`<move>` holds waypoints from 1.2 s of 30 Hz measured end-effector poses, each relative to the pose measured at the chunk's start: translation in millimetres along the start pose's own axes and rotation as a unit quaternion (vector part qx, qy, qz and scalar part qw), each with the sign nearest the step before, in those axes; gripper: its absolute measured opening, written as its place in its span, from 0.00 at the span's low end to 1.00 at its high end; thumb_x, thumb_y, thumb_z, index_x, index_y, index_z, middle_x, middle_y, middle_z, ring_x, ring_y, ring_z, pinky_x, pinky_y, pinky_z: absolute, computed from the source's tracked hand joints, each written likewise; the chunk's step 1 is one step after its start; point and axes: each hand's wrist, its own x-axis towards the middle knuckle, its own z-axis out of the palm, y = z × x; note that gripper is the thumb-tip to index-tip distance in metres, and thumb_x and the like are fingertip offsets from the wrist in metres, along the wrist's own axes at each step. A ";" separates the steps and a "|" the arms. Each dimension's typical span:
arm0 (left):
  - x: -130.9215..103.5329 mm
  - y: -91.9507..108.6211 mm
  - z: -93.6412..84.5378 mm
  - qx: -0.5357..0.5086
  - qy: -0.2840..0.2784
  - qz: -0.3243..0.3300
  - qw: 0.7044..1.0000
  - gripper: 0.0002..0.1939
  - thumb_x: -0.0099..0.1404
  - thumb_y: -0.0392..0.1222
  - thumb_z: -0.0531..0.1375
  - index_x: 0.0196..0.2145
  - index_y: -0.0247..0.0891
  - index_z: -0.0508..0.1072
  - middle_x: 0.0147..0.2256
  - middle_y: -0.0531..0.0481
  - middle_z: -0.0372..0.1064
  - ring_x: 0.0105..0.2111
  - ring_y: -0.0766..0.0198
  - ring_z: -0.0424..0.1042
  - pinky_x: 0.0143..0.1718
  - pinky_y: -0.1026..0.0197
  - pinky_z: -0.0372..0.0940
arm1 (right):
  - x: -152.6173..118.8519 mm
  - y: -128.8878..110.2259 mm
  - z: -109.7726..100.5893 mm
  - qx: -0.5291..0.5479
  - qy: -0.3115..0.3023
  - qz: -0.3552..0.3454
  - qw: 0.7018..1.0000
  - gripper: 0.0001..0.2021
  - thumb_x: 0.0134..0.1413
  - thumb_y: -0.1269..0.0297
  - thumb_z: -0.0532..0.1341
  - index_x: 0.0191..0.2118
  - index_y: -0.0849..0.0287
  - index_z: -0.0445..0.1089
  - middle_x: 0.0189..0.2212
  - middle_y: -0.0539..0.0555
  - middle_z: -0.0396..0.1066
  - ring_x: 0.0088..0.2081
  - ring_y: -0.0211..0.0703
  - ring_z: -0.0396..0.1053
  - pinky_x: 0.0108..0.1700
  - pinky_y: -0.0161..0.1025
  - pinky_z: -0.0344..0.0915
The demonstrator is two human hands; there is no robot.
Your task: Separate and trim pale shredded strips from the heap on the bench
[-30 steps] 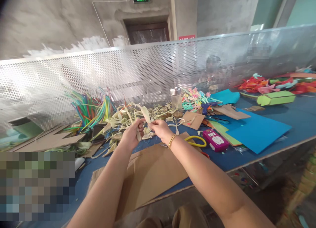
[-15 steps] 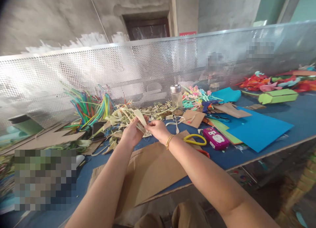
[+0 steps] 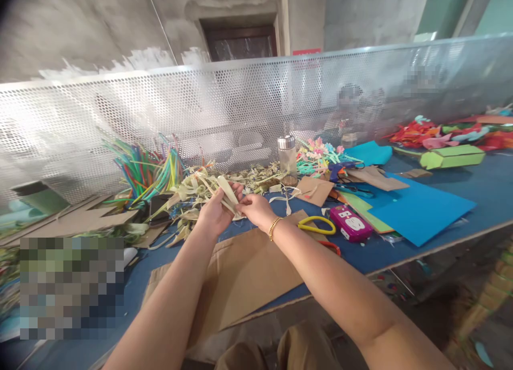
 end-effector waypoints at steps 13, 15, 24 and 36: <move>-1.2 -0.8 3.2 -0.045 -0.023 0.051 0.997 0.22 0.65 0.59 0.52 0.38 0.36 0.71 0.22 0.54 0.60 0.22 0.69 0.64 0.26 0.66 0.64 | 4.5 6.0 6.1 0.028 0.023 0.029 0.999 0.06 0.42 0.64 0.66 0.25 0.59 0.69 0.20 0.49 0.69 0.21 0.35 0.64 0.24 0.33 0.60; -1.8 0.9 3.9 -0.053 -0.032 0.038 0.997 0.29 0.61 0.66 0.49 0.37 0.36 0.71 0.22 0.54 0.60 0.21 0.68 0.64 0.26 0.64 0.64 | 5.3 6.6 6.9 0.025 0.027 0.031 0.999 0.06 0.42 0.64 0.66 0.25 0.59 0.70 0.19 0.49 0.69 0.21 0.35 0.64 0.25 0.33 0.60; 3.3 -2.6 -2.4 -0.051 0.037 0.118 0.991 0.10 0.65 0.46 0.59 0.31 0.36 0.68 0.18 0.61 0.48 0.16 0.75 0.52 0.21 0.69 0.56 | -2.8 2.7 12.8 -0.042 0.031 -0.045 0.998 0.08 0.48 0.59 0.64 0.26 0.58 0.71 0.22 0.50 0.72 0.25 0.38 0.67 0.29 0.34 0.60; 5.9 7.1 -6.7 -0.112 0.057 0.097 0.987 0.14 0.71 0.44 0.49 0.30 0.37 0.65 0.16 0.61 0.46 0.14 0.75 0.49 0.20 0.69 0.54 | -12.0 -5.6 21.4 0.095 -0.008 0.045 0.994 0.05 0.51 0.67 0.64 0.28 0.59 0.67 0.26 0.49 0.72 0.26 0.37 0.72 0.26 0.32 0.63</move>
